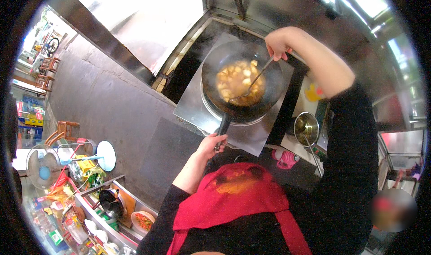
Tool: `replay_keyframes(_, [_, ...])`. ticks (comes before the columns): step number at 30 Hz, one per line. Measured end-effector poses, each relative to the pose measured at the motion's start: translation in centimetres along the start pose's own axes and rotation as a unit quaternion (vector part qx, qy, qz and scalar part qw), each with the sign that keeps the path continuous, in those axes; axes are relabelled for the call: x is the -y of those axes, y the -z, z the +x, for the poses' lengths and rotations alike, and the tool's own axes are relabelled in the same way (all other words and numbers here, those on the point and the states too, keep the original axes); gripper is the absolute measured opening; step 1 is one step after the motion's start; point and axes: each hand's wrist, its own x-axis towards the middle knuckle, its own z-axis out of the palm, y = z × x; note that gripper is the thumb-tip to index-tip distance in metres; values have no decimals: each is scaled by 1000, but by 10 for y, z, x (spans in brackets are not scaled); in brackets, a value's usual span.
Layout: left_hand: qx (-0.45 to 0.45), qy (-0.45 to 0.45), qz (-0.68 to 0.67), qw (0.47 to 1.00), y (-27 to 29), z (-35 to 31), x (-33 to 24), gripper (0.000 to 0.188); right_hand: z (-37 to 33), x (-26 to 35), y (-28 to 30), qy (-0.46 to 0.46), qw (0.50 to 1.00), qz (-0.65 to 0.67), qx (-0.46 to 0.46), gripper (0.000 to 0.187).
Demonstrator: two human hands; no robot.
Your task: The person stir-fries cubed tofu in a wok, adds a dark sauce and water, and continues to stir the mixture until it simmers. The person uses a spatula to mix the ingredients and a ladle to add liquids.
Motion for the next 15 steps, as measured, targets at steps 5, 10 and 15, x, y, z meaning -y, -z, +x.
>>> replay_keyframes(5, [4,-5,-4,1000,-1,2,0,14,-42,-38,-50,-34,990,139,16,19])
replay_keyframes(10, [18,-12,-7,1000,4,7,2,13,-105,-44,-89,-2,985,-23,-169,14])
replay_keyframes(15, [34,1,14,999,5,4,0,15,-97,-16,-137,-44,926,-229,-296,12])
